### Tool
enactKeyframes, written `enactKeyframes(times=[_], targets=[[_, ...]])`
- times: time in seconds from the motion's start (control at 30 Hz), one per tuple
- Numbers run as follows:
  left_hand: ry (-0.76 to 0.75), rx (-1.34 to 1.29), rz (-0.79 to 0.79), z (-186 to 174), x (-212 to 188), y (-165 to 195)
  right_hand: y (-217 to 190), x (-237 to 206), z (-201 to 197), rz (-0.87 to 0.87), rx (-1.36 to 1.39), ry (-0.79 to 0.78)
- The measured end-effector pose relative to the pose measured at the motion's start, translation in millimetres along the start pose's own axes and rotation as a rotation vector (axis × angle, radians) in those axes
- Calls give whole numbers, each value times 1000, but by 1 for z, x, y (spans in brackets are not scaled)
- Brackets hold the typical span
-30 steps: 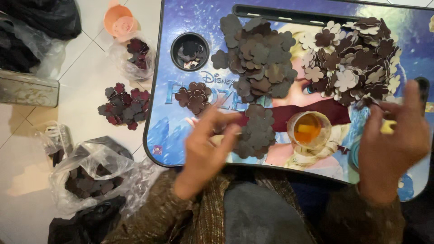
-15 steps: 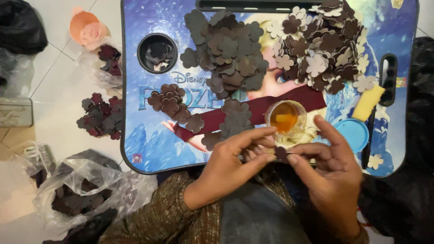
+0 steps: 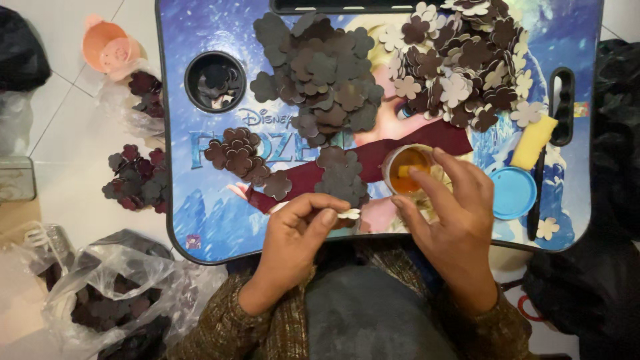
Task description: The person repeatedly picks up small flower-shaped craft pieces from a tray and joins them together by hand. They alternate between dark and light pieces, pressing them to form small clusters and placing the joined units back on the tray.
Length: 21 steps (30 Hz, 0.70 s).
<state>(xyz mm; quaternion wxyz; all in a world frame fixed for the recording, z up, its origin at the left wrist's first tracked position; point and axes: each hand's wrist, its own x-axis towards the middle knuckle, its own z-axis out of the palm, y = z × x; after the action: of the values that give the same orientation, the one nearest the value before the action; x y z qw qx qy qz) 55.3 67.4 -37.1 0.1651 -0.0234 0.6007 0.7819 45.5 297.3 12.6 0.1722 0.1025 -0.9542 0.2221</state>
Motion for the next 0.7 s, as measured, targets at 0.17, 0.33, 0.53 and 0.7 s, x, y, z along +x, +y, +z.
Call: enactKeyframes(times=[0.17,0.33,0.53,0.7], targets=[[57,-130,-77,5,8,-6,9,-3,12,-72,-138,7],[96,-157,-39,13,13,-7,16,-2,14,-52,-138,-27],[68,-147,-12,16,15,-9,19,-11,4,-43,-127,1],[44,-188,-44,20,17,-11,19,-30,-7,-62,-121,7]])
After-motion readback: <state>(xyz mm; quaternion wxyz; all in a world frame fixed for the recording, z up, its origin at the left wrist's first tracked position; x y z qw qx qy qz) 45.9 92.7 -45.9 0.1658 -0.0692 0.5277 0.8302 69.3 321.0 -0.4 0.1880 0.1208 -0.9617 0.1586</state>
